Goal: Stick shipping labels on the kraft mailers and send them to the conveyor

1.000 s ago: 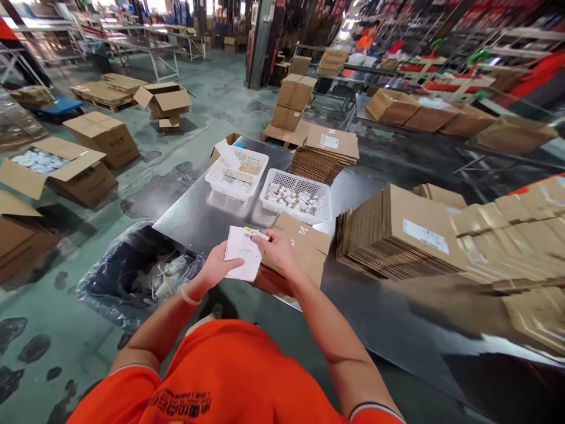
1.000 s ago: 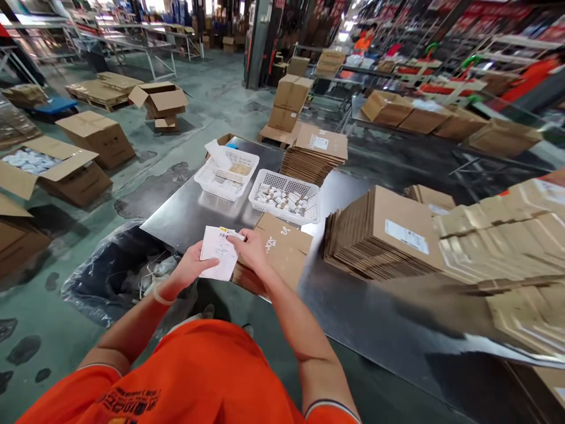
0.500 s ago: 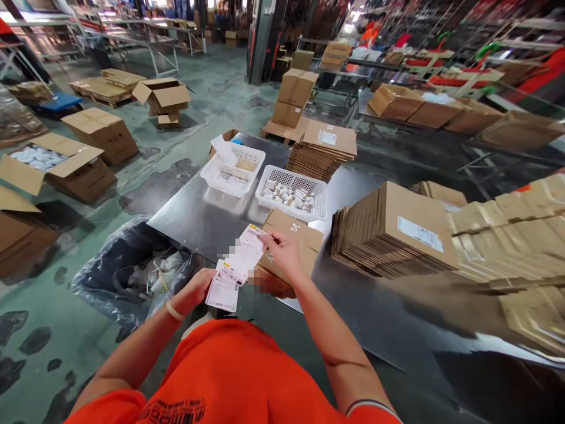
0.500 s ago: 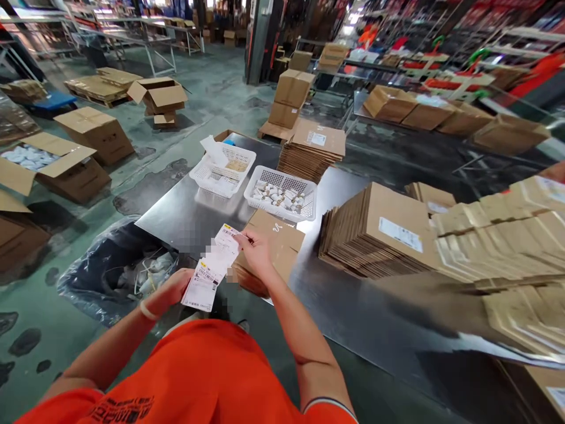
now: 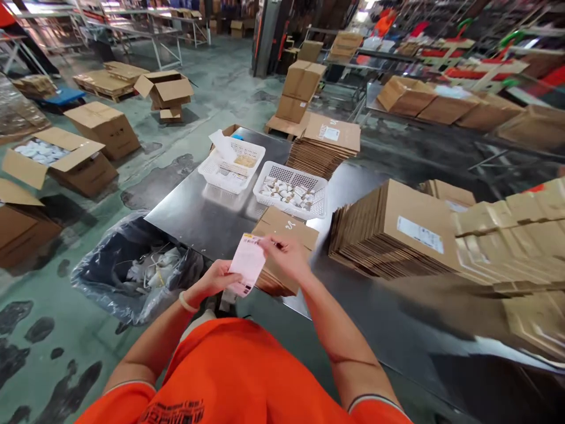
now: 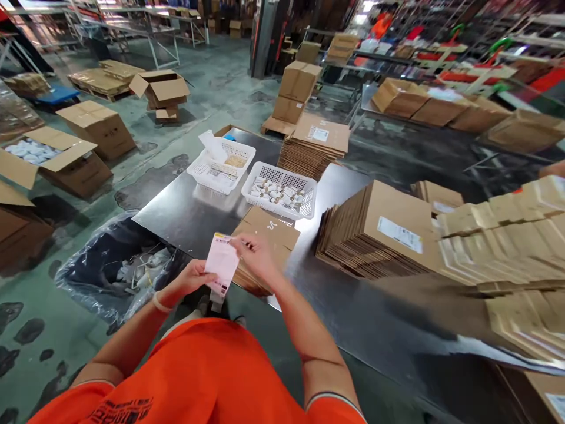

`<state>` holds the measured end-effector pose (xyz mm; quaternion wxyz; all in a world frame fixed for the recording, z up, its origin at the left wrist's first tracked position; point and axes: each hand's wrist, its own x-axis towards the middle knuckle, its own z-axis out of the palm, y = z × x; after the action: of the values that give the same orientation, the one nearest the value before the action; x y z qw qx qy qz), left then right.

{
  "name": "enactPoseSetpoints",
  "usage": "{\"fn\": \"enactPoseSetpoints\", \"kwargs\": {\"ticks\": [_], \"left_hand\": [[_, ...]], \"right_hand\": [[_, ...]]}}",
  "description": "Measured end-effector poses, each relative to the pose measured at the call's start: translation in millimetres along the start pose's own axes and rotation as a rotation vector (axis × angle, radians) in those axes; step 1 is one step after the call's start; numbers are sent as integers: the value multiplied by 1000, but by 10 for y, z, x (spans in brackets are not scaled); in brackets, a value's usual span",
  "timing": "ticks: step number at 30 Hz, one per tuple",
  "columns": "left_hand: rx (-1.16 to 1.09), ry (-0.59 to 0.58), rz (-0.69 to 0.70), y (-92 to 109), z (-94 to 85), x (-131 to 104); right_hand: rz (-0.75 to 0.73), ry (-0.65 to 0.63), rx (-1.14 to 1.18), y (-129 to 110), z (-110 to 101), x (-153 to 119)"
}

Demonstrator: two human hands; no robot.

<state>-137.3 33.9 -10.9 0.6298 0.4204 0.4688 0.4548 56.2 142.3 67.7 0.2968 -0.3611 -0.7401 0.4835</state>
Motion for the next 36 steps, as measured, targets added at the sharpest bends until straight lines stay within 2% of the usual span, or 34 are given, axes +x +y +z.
{"fn": "enactPoseSetpoints", "kwargs": {"ticks": [3,7,9,11,13,16,18,21,23,29,36], "left_hand": [[8,-25,16,181,161,131],[-119,-86,4,487,338,359],[-216,-102,3,643,418,485],[-282,-90,19,787,470,620],[-308,-70,46,910,478,764],[-330,-50,92,1037,418,988],[-340,-23,106,1081,365,1122],[-329,11,99,1096,323,1272],[-319,6,92,1092,329,1329],[-315,-27,98,1091,390,1363],[-280,-38,105,1096,432,1351]], "right_hand": [[27,141,29,-13,-313,178],[63,292,140,26,-702,463],[101,338,236,35,-836,563],[154,318,358,34,-885,580],[212,212,452,44,-823,490],[263,21,489,128,-561,200],[267,-18,479,224,-360,-12],[276,74,470,350,-158,-223],[289,137,485,387,-115,-272],[298,192,500,346,-177,-265],[307,188,498,374,-161,-323]]}}
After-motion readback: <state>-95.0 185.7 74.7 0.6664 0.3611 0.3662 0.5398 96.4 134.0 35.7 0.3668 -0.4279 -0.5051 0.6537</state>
